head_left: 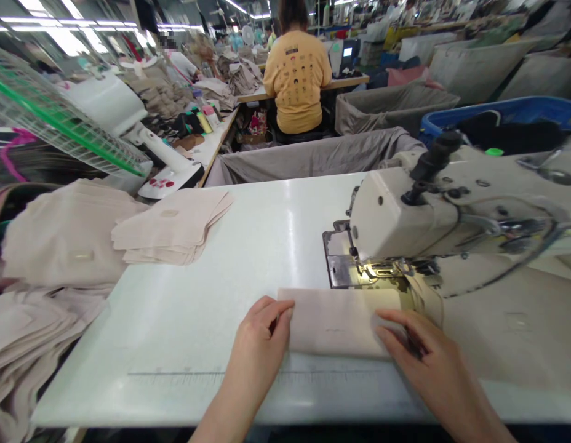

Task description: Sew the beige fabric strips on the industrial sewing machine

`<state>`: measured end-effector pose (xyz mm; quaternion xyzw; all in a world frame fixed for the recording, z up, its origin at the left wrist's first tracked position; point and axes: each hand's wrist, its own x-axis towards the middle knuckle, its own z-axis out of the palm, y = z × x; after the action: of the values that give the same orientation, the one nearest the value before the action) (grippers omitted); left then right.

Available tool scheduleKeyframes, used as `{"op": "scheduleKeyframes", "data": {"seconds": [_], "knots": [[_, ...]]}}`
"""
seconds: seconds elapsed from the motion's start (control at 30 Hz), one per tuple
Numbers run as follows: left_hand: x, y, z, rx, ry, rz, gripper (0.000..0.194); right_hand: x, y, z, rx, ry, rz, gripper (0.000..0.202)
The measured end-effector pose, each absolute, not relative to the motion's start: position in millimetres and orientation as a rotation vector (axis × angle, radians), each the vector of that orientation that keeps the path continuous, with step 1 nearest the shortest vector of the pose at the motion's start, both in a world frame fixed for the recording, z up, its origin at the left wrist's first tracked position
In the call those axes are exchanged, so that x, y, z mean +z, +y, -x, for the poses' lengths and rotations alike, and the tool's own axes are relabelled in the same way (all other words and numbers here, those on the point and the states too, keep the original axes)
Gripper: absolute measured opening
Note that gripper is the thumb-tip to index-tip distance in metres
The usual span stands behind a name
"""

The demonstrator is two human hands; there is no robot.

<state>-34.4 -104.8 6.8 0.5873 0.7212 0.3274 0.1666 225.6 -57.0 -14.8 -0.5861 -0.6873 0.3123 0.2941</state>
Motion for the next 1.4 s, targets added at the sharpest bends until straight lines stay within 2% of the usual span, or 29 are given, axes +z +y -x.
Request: {"op": "scheduleKeyframes", "data": {"seconds": [0.6, 1.03, 1.2, 1.33, 1.4], "knots": [[9.3, -98.0, 41.5, 0.861, 2.097, -1.689, 0.033, -14.9, -44.7, -224.7, 0.877, -1.821, 1.602, 0.015], [8.7, -98.7, 42.1, 0.826, 2.102, -1.69, 0.034, -10.3, -42.5, -222.4, 0.895, -1.848, 1.603, 0.018], [6.7, -101.4, 35.7, 0.774, 2.127, -1.833, 0.035, -4.8, -42.2, -221.4, 0.677, -2.015, 1.602, 0.022], [5.0, -104.1, 30.9, 0.675, 2.277, -2.119, 0.029, -2.0, -39.6, -233.0, 0.392, -2.31, 1.379, 0.014], [4.2, -100.9, 34.8, 0.637, 2.253, -2.324, 0.025, -3.6, -37.0, -241.0, 0.268, -2.428, 1.264, 0.018]]}}
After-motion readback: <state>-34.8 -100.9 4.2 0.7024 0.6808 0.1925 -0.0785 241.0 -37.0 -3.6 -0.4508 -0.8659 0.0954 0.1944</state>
